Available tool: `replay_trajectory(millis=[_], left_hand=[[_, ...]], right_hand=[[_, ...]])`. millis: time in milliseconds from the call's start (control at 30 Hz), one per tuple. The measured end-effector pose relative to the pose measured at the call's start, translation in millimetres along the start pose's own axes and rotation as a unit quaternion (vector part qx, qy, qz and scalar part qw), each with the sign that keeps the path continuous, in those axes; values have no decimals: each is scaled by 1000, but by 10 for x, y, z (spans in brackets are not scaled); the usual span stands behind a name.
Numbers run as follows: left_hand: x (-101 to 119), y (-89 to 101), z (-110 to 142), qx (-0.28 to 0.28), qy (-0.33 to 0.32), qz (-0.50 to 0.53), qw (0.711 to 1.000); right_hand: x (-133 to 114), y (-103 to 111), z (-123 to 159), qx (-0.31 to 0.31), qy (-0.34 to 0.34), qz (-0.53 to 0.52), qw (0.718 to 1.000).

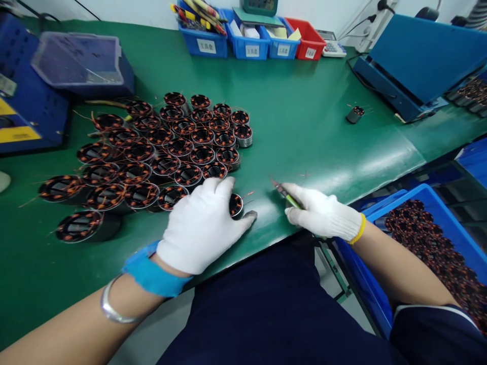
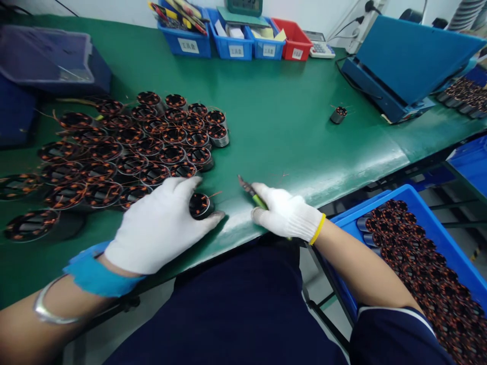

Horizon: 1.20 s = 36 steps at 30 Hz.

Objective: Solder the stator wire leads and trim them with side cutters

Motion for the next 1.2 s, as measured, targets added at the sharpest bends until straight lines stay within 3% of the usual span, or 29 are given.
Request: replay_trajectory(millis=[100, 167, 233, 300, 367, 433, 533, 600, 733, 867, 967, 1033, 1100, 1133, 1200], left_hand=[[-31, 37, 30, -28, 14, -22, 999], [-55, 0, 2, -44, 5, 19, 999], [-75, -63, -38, -44, -9, 74, 996], [-87, -122, -64, -26, -30, 132, 990], [-81, -155, -64, 15, -76, 182, 980], [-54, -156, -41, 61, -137, 218, 964], [7, -113, 1, 103, -188, 245, 946], [46, -71, 14, 100, -165, 238, 952], [98, 4, 14, 12, -57, 218, 974], [118, 76, 11, -72, -17, 283, 956], [48, 146, -6, -170, 2, 410, 896], [-37, 187, -36, -238, -3, 511, 826], [-112, 205, -81, -235, 7, 603, 762], [-130, 202, -103, -203, 21, 626, 753], [-105, 181, -126, -142, 48, 596, 789]], right_hand=[[102, 68, -13, 107, -30, 273, 956], [157, 72, -55, 127, -32, 346, 929], [168, 61, -98, 144, 0, 353, 924], [116, 32, -121, 187, 64, 294, 935], [19, -24, -124, 215, 125, 153, 956], [-82, -111, -126, 174, 139, -45, 974], [-185, -237, -130, 61, 95, -313, 943], [-204, -269, -118, 49, 69, -402, 912], [-185, -250, -48, 65, 36, -422, 903], [-153, -236, -16, 66, 33, -442, 894], [-98, -233, -50, 84, 33, -483, 871], [-56, -221, -76, 102, 31, -506, 856], [-32, -205, -89, 114, 33, -516, 849], [-31, -200, -90, 115, 36, -513, 850], [-46, -199, -85, 108, 43, -501, 858]])
Point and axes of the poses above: each hand's wrist, its own z-axis away from the middle knuckle, its own y-axis out of the back of the hand, x = y × z, the point moved 1 cm from there along -z, towards the middle knuckle, and after that the axes turned 8 degrees about y, right-handed, at the moved point
